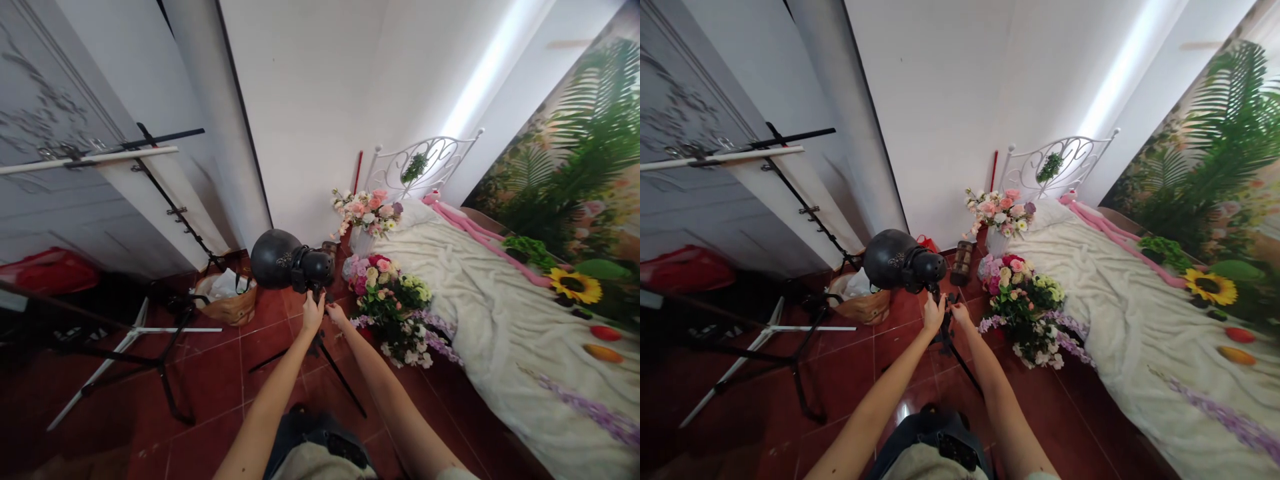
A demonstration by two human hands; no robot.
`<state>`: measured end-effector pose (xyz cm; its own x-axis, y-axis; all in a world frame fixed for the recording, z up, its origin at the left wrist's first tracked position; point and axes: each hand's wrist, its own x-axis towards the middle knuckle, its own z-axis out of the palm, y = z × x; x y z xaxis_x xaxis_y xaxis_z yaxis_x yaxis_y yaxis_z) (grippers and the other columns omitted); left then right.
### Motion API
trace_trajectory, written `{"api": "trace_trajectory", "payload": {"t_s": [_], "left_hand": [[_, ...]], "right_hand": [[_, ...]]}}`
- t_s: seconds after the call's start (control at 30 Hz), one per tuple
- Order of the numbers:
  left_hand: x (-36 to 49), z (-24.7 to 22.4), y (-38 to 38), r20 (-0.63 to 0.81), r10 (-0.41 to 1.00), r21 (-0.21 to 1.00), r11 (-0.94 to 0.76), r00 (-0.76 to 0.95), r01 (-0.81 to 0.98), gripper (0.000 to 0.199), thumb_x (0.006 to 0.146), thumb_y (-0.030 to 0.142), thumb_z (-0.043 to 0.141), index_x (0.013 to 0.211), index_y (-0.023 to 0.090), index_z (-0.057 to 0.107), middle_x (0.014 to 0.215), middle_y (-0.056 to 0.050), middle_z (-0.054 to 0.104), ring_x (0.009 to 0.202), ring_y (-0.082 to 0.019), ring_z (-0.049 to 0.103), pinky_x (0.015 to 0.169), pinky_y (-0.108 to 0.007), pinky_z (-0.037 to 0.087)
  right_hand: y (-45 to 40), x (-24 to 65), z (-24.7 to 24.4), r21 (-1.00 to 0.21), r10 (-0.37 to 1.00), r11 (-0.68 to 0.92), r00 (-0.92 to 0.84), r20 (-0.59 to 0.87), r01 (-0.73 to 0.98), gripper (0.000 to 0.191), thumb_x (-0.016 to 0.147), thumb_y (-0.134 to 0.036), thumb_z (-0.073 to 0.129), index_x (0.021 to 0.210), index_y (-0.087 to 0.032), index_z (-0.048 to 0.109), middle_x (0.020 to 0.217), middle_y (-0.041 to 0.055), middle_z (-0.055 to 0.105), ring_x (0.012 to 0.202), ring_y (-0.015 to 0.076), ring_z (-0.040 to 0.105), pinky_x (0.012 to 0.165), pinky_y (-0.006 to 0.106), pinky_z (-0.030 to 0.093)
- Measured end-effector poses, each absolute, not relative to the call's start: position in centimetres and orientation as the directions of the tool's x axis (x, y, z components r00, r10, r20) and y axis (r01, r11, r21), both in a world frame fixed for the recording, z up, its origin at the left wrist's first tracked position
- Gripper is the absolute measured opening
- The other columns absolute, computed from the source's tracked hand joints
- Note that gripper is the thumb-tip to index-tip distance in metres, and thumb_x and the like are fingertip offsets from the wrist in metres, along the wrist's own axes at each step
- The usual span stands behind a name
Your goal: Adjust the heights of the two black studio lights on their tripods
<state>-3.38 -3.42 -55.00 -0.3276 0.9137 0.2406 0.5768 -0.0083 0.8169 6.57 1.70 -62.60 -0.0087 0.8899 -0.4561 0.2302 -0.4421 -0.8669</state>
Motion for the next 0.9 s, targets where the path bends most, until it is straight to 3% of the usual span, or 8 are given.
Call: {"api": "trace_trajectory", "payload": {"t_s": [0.17,0.27,0.4,0.53,0.73,0.9], "left_hand": [[-3.1,-55.1,-3.4,0.216,0.915,0.820,0.020,-0.341,0.572,0.042,0.092,0.046,0.045,0.119,0.014,0.049,0.105,-0.018,0.070,0.100,-0.028,0.068,0.080,-0.036,0.053],[-3.6,-54.2,-3.8,0.196,0.939,0.820,0.001,-0.283,0.572,0.043,0.092,0.047,0.045,0.120,0.014,0.050,0.106,-0.017,0.070,0.100,-0.028,0.068,0.081,-0.035,0.052],[-5.1,-52.3,-4.1,0.123,0.986,0.845,-0.043,-0.116,0.533,0.040,0.089,0.048,0.051,0.116,0.019,0.056,0.103,-0.010,0.072,0.099,-0.024,0.068,0.086,-0.033,0.051],[-6.5,-50.9,-3.9,0.021,0.995,0.823,-0.072,0.097,0.564,0.033,0.084,0.049,0.056,0.098,0.022,0.068,0.097,-0.004,0.073,0.094,-0.021,0.068,0.089,-0.031,0.049],[-6.6,-51.6,-3.8,0.088,0.994,0.821,-0.112,0.069,0.560,0.031,0.084,0.048,0.055,0.090,0.022,0.071,0.088,-0.002,0.074,0.085,-0.018,0.068,0.080,-0.026,0.049],[-6.4,-52.8,-4.0,0.106,0.994,0.839,-0.093,0.005,0.535,0.031,0.084,0.047,0.056,0.094,0.022,0.071,0.094,-0.002,0.074,0.091,-0.019,0.068,0.081,-0.025,0.048]], "right_hand": [[1.6,6.9,-63.2,-0.836,0.848,-0.506,-0.056,-0.527,0.215,0.028,0.082,-0.024,0.058,0.055,-0.016,0.057,0.040,0.0001,0.049,0.043,0.0134,0.054,0.045,0.021,0.040],[1.3,7.4,-63.6,-0.842,0.841,-0.507,-0.108,-0.530,0.184,0.026,0.081,-0.027,0.061,0.059,-0.014,0.062,0.044,0.0002,0.053,0.043,0.0114,0.052,0.045,0.020,0.038],[1.3,8.7,-63.6,-0.884,0.855,-0.451,-0.225,-0.468,0.124,0.013,0.072,-0.026,0.070,0.071,-0.013,0.068,0.064,0.0017,0.066,0.053,0.0098,0.056,0.052,0.019,0.042],[2.3,10.3,-63.2,-0.926,0.856,-0.358,-0.352,-0.378,0.124,0.023,0.055,-0.023,0.080,0.074,-0.012,0.071,0.072,0.0018,0.070,0.063,0.0123,0.060,0.065,0.022,0.047],[4.1,11.2,-62.4,-0.940,0.813,-0.175,-0.495,-0.306,0.294,0.021,0.049,-0.014,0.078,0.069,-0.015,0.072,0.071,0.0005,0.072,0.070,0.0174,0.064,0.074,0.027,0.050],[3.5,11.3,-62.9,-0.933,0.775,-0.252,-0.525,-0.353,0.256,0.024,0.063,-0.023,0.076,0.084,-0.013,0.070,0.076,0.0039,0.072,0.065,0.0150,0.065,0.062,0.023,0.051]]}}
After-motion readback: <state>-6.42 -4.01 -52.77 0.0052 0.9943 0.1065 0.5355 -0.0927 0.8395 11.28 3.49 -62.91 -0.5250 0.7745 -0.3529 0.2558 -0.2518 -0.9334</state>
